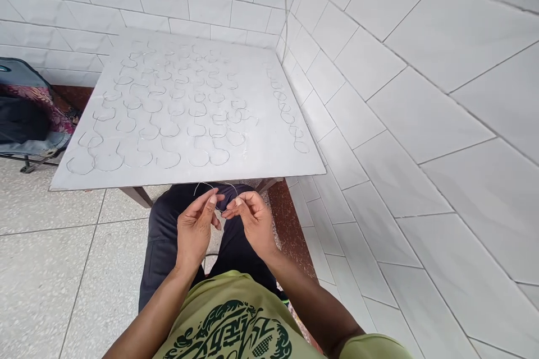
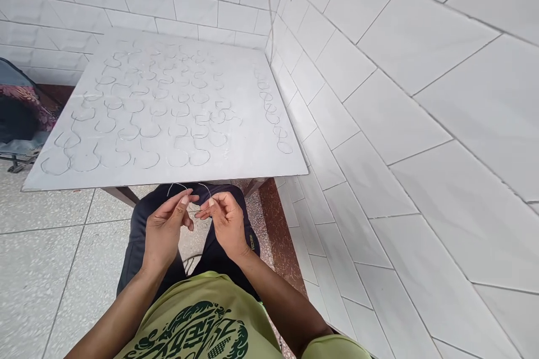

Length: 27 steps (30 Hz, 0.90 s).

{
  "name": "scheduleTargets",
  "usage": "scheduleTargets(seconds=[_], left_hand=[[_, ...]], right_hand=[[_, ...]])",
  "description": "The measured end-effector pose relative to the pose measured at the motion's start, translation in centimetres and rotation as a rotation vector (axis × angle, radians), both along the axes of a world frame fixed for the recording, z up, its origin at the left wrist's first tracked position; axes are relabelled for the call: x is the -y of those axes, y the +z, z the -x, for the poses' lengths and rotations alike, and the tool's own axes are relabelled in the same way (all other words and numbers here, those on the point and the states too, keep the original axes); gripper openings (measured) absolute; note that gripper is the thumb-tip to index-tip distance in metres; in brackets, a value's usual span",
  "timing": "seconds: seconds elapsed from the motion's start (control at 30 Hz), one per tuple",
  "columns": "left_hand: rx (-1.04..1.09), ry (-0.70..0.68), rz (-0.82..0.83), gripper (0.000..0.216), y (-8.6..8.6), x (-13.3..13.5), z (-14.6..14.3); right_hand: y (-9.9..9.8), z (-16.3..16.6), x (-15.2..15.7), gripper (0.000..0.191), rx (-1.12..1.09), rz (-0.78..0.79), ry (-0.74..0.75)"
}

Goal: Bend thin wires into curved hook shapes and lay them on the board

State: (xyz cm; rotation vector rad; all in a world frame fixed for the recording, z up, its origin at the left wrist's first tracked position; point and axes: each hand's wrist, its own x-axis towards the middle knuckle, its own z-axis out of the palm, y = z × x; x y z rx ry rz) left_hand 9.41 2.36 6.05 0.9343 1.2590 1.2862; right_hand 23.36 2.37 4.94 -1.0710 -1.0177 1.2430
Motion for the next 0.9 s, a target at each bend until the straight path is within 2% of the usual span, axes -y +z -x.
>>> scheduleTargets(seconds=[0.13, 0.4, 0.7, 0.9], left_hand=[[0.062, 0.023, -0.005, 0.035, -0.4, 0.2, 0.3], [-0.025, -0.044, 0.036, 0.039, -1.0, 0.5, 1.4], [-0.133, -0.164, 0.01, 0.029, -1.6, 0.8, 2.3], [-0.214, -0.135, -0.03, 0.027, -1.8, 1.3, 2.7]], right_hand=[[-0.8, 0.6, 0.3, 0.02, 0.031, 0.002, 0.034], [-1.9, 0.9, 0.5, 0.018, 0.282, -0.129, 0.025], [-2.3, 0.9, 0.9, 0.017, 0.326, -0.136, 0.039], [-2.6, 1.2, 1.4, 0.016, 0.352, -0.141, 0.077]])
